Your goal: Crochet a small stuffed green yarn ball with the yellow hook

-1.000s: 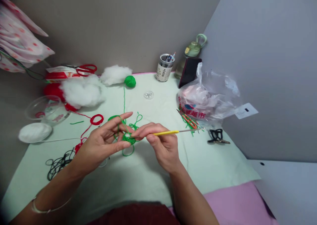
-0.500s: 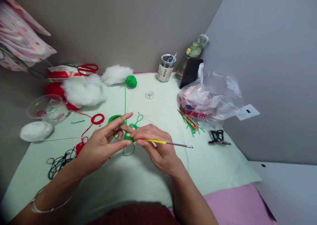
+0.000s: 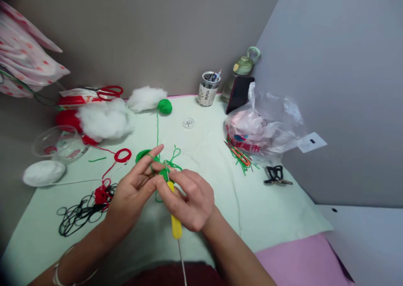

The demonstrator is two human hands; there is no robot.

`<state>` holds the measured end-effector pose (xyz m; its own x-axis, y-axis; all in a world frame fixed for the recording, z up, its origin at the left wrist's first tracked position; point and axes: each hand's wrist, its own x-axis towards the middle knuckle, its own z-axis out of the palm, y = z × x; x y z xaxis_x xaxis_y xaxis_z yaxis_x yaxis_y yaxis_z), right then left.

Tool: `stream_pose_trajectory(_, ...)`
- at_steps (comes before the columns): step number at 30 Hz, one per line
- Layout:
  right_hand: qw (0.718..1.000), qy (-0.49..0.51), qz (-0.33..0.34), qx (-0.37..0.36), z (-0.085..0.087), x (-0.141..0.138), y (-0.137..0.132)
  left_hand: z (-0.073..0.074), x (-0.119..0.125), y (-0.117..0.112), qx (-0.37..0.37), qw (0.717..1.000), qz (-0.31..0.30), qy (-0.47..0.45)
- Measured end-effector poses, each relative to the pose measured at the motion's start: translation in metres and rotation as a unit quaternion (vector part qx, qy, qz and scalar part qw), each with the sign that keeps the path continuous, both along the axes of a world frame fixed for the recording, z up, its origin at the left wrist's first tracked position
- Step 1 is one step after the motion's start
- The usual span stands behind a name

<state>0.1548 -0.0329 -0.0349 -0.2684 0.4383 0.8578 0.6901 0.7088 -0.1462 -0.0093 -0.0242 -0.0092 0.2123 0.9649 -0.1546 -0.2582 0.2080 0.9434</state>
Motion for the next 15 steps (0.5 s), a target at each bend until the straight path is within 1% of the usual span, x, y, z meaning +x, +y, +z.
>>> stream_pose_trajectory(1,1.000,0.005,0.007,0.003,0.000,0.000,-0.001,0.001,0.001,0.000,-0.051,0.996,-0.024,-0.062)
stream_pose_trajectory(3,0.998,0.048,0.035,-0.014,0.000,0.000,-0.002,0.001,0.001,0.003,-0.138,0.975,-0.064,-0.159)
stream_pose_trajectory(5,0.986,0.136,0.076,-0.054,0.001,-0.001,0.001,0.000,-0.001,0.007,-0.178,0.958,-0.083,-0.207)
stream_pose_trajectory(7,0.959,0.229,0.128,-0.106,0.002,-0.003,0.005,-0.002,-0.004,0.010,-0.178,0.956,-0.086,-0.216)
stream_pose_trajectory(9,0.928,0.291,0.172,-0.157,0.004,-0.004,0.008,-0.003,-0.007,0.013,-0.164,0.961,-0.087,-0.206)
stream_pose_trajectory(11,0.907,0.316,0.200,-0.192,0.005,-0.002,0.010,-0.004,-0.010,0.015,-0.143,0.967,-0.084,-0.193)
stream_pose_trajectory(15,0.883,0.349,0.212,-0.230,0.007,0.001,0.011,-0.004,-0.015,0.019,-0.105,0.979,-0.075,-0.156)
